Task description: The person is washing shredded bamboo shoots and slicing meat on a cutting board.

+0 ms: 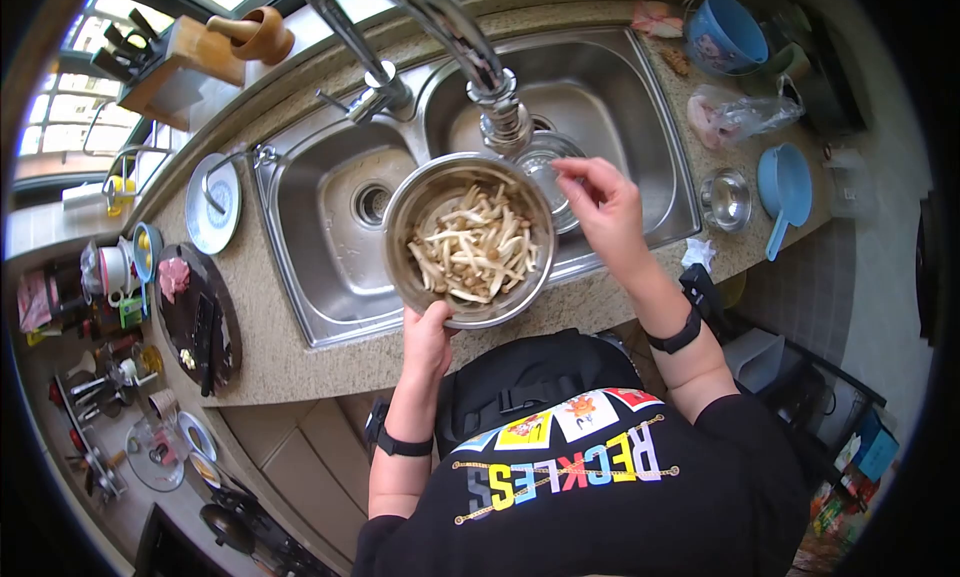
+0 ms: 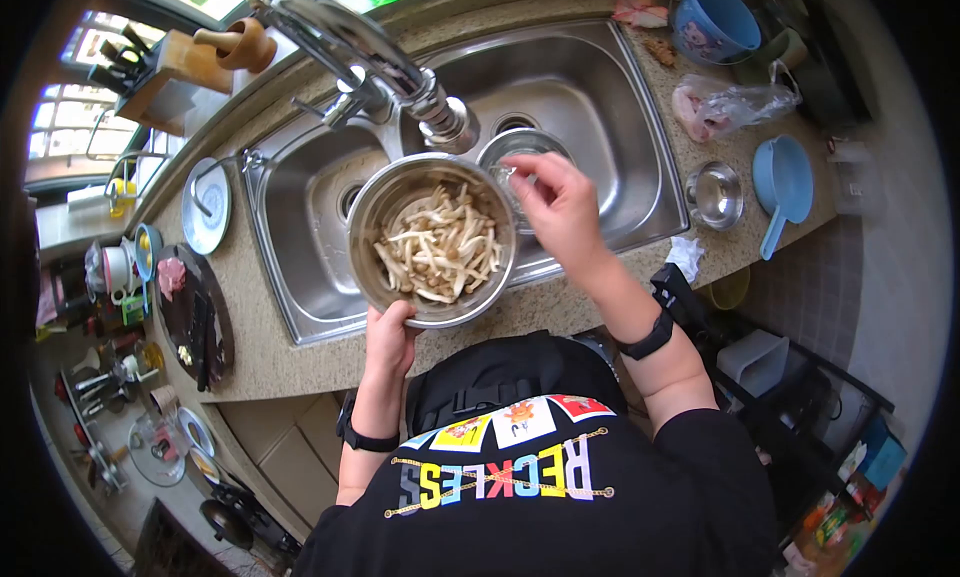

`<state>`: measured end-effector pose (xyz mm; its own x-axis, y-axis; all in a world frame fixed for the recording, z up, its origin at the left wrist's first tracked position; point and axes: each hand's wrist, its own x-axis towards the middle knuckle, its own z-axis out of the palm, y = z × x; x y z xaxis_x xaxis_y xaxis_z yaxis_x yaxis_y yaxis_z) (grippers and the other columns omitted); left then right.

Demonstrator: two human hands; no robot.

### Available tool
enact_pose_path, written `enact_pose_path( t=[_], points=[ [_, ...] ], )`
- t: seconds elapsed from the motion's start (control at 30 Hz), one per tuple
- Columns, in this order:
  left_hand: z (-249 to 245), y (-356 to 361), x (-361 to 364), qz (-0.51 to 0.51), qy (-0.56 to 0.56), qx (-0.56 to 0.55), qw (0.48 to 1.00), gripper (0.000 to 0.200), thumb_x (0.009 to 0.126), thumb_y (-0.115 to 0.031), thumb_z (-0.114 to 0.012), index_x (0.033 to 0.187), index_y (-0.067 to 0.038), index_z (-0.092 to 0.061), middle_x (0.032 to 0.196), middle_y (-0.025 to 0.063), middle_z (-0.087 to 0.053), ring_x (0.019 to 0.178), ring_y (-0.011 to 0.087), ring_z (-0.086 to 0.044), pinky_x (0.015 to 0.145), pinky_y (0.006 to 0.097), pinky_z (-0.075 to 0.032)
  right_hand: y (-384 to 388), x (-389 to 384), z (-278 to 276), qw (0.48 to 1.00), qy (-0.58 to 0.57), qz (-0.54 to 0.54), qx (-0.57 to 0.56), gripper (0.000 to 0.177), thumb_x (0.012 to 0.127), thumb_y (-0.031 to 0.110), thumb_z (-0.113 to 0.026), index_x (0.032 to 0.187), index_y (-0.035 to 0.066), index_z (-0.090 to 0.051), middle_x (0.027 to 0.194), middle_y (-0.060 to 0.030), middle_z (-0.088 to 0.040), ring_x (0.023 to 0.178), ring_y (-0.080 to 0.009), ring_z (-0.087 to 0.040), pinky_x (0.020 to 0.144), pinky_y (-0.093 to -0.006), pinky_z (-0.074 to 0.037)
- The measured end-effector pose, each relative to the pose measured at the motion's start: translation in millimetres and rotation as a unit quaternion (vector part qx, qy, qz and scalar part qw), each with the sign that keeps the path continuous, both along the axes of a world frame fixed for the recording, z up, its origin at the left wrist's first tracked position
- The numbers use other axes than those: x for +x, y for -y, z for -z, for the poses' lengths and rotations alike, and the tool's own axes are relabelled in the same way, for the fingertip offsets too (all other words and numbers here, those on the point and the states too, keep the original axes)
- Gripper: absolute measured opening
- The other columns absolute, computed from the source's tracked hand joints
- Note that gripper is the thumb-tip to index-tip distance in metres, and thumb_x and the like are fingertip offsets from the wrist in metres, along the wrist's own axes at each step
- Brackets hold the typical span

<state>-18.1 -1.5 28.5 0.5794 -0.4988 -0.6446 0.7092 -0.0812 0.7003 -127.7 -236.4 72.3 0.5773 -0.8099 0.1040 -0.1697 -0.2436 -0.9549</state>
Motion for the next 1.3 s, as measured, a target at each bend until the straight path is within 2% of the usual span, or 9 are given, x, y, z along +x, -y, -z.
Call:
enact_pose_path(
  t=[0.13, 0.37, 0.57, 0.7, 0.83, 0.93, 1.03, 1.13, 1.3],
  points=[
    [8, -16, 13, -0.012, -0.001, 0.043, 0.999, 0.051, 0.074, 0.007, -0.047, 0.124, -0.001, -0.047, 0.106, 0.0102, -0.061, 0.083, 0.0187, -0.065, 0.064, 0.0311, -0.057, 58, -13, 64, 0.993, -0.014, 0.04, 0.112, 0.018, 0.086, 0.005, -0.06, 0.102, -0.001, -0.066, 0.087, -0.0063, -0.068, 0.075, -0.0078, -0.06, 0.07, -0.0225, -0.048],
    [5, -14, 25, -0.077, 0.007, 0.05, 0.996, 0.049, 0.073, 0.007, -0.047, 0.121, 0.0, -0.045, 0.101, 0.0109, -0.059, 0.077, 0.0207, -0.064, 0.061, 0.0343, -0.059, 98, -17, 207, 0.961, -0.224, -0.034, 0.16, 0.025, 0.083, 0.013, -0.061, 0.105, 0.001, -0.066, 0.094, -0.0117, -0.068, 0.09, -0.0202, -0.064, 0.081, -0.0322, -0.05],
    [6, -9, 27, -0.082, -0.001, 0.071, 0.994, 0.052, 0.072, 0.008, -0.046, 0.123, 0.001, -0.043, 0.106, 0.0126, -0.058, 0.081, 0.0231, -0.065, 0.061, 0.0348, -0.059, 100, 14, 254, 0.96, -0.26, -0.07, -0.077, 0.044, 0.076, 0.015, -0.068, 0.118, 0.002, -0.059, 0.118, -0.0168, -0.06, 0.111, -0.0292, -0.056, 0.095, -0.0382, -0.044],
    [8, -3, 29, -0.073, -0.009, 0.08, 0.994, 0.053, 0.072, 0.008, -0.045, 0.125, 0.002, -0.042, 0.11, 0.0141, -0.058, 0.086, 0.0262, -0.066, 0.064, 0.0368, -0.06, 80, 34, 252, 0.953, -0.28, -0.084, -0.082, 0.049, 0.072, 0.015, -0.072, 0.118, 0.004, -0.058, 0.121, -0.0187, -0.057, 0.115, -0.0341, -0.052, 0.097, -0.0402, -0.042],
    [6, 5, 33, -0.043, -0.009, 0.1, 0.994, 0.053, 0.072, 0.007, -0.046, 0.125, 0.003, -0.043, 0.111, 0.0145, -0.058, 0.091, 0.0266, -0.065, 0.066, 0.037, -0.059, 57, 41, 286, 0.955, -0.257, -0.142, -0.041, 0.037, 0.072, 0.018, -0.075, 0.105, 0.007, -0.063, 0.109, -0.0194, -0.061, 0.1, -0.0389, -0.058, 0.088, -0.0404, -0.048],
    [7, 13, 32, -0.086, -0.012, 0.08, 0.993, 0.05, 0.072, 0.007, -0.046, 0.123, 0.004, -0.045, 0.109, 0.0142, -0.059, 0.086, 0.0252, -0.066, 0.062, 0.0344, -0.059, 38, 47, 293, 0.971, -0.202, -0.118, 0.038, 0.006, 0.081, 0.008, -0.066, 0.084, 0.003, -0.066, 0.067, -0.0129, -0.064, 0.066, -0.0336, -0.063, 0.063, -0.0362, -0.052],
    [17, 7, 35, -0.083, -0.006, 0.08, 0.993, 0.048, 0.073, 0.007, -0.046, 0.121, 0.004, -0.046, 0.105, 0.0134, -0.06, 0.08, 0.0233, -0.066, 0.059, 0.0323, -0.058, 41, 49, 252, 0.907, -0.263, -0.113, 0.309, 0.007, 0.086, 0.007, -0.062, 0.085, 0.0, -0.065, 0.069, -0.0095, -0.063, 0.06, -0.0191, -0.062, 0.052, -0.0294, -0.049],
    [17, 5, 36, -0.072, -0.002, 0.082, 0.994, 0.046, 0.073, 0.007, -0.047, 0.119, 0.004, -0.047, 0.102, 0.0122, -0.06, 0.078, 0.022, -0.065, 0.057, 0.032, -0.058, 58, 49, 231, 0.896, -0.203, -0.09, 0.385, 0.01, 0.09, 0.005, -0.059, 0.089, -0.002, -0.065, 0.066, -0.0059, -0.061, 0.053, -0.0093, -0.057, 0.045, -0.023, -0.045],
    [9, 5, 32, -0.069, 0.0, 0.078, 0.995, 0.045, 0.073, 0.007, -0.047, 0.117, 0.003, -0.048, 0.099, 0.0114, -0.06, 0.075, 0.0216, -0.065, 0.056, 0.0323, -0.058, 94, 34, 168, 0.907, -0.08, -0.068, 0.407, 0.011, 0.088, 0.006, -0.06, 0.092, -0.001, -0.068, 0.067, -0.0065, -0.063, 0.053, -0.013, -0.059, 0.049, -0.0248, -0.048]
  ],
)
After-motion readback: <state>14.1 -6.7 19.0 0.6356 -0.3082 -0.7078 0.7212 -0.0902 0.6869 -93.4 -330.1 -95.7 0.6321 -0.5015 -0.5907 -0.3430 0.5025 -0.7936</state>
